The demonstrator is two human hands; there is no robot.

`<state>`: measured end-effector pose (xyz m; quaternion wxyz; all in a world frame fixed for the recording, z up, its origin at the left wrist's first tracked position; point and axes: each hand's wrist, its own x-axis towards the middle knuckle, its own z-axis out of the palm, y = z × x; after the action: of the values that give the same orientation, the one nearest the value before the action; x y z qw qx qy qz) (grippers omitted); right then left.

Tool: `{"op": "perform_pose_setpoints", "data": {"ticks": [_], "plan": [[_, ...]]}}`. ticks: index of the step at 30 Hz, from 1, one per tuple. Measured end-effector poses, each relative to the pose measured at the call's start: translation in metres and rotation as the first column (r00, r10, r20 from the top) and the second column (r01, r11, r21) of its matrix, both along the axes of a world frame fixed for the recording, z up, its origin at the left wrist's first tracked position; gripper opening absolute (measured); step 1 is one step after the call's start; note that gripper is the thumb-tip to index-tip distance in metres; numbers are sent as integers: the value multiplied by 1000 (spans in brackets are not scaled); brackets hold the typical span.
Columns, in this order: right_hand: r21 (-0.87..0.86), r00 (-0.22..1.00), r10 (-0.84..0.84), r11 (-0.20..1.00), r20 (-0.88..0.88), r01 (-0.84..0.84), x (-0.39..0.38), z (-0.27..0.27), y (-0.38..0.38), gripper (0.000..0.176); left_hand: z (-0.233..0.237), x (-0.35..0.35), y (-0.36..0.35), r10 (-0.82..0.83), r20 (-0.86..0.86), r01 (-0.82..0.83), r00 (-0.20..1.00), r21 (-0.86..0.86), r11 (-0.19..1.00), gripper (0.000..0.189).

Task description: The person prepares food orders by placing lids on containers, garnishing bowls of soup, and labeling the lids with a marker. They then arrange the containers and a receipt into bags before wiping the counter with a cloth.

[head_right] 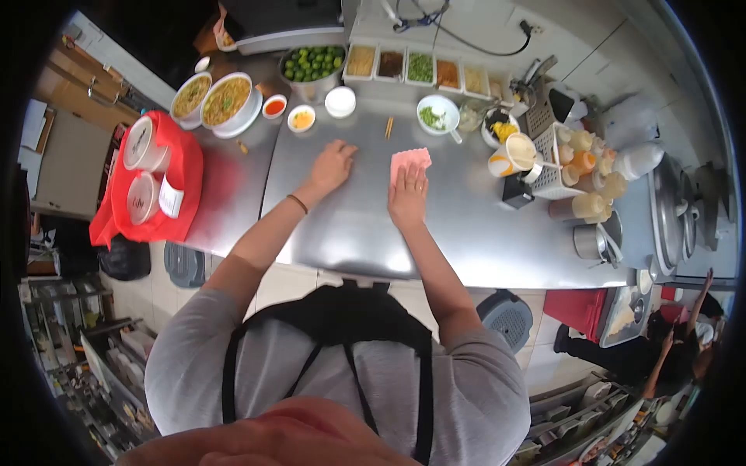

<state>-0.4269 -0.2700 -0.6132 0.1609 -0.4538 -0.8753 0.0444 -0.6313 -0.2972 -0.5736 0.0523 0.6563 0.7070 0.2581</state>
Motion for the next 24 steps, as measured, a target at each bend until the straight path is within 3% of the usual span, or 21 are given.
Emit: {"op": "perform_pose_setpoints", "data": {"ticks": [4, 8, 11, 13, 14, 15, 16, 17, 18, 19, 20, 21, 23, 24], "plan": [[93, 996, -92, 991, -8, 92, -52, -7, 67, 50, 6, 22, 72, -35, -69, 32, 997, -47, 998, 40], [114, 997, -48, 992, -59, 54, -44, -3, 49, 47, -22, 22, 121, -57, -189, 42, 980, -83, 996, 33], [151, 984, 31, 988, -176, -5, -1, 14, -13, 42, -25, 11, 127, -176, -168, 163, 970, -92, 982, 24], [40, 928, 34, 999, -372, -21, 39, 81, -41, 38, -17, 6, 104, -227, -237, 228, 944, -25, 973, 20], [110, 954, -136, 979, -267, 170, 83, 38, -47, 36, -16, 2, 89, -254, -186, 265, 949, 32, 964, 23], [203, 957, -183, 952, -224, 229, 114, 57, -51, 37, -15, -3, 71, -283, -136, 296, 949, 90, 951, 26], [209, 921, -357, 900, -154, 383, 155, 47, -49, 38, -10, -9, 49, -264, -55, 269, 963, 116, 956, 26], [367, 836, -547, 768, -53, 526, 222, -20, -42, 41, -7, -18, 27, -244, 31, 238, 969, 139, 961, 26], [219, 617, -771, 637, 159, 739, 253, -17, -40, 46, -12, -33, 7, -175, 57, 161, 983, 195, 968, 25], [26, 405, -887, 420, 223, 907, 261, 7, -36, 50, -15, -53, -11, -105, 88, 81, 991, 250, 965, 24], [13, 288, -944, 294, 158, 956, 281, -9, -24, 50, -11, -76, -30, 38, 96, -59, 995, 224, 973, 21], [10, 290, -943, 296, 162, 955, 281, -26, -15, 50, -6, -101, -46, 191, 62, -200, 980, 205, 958, 19], [270, 439, -874, 483, 210, 833, 272, -50, 3, 49, -19, -156, -66, 450, 151, -468, 880, 119, 876, 11], [245, 627, -766, 641, 145, 727, 247, -55, 7, 50, -30, -183, -70, 530, 97, -539, 842, 164, 826, 10]]}}
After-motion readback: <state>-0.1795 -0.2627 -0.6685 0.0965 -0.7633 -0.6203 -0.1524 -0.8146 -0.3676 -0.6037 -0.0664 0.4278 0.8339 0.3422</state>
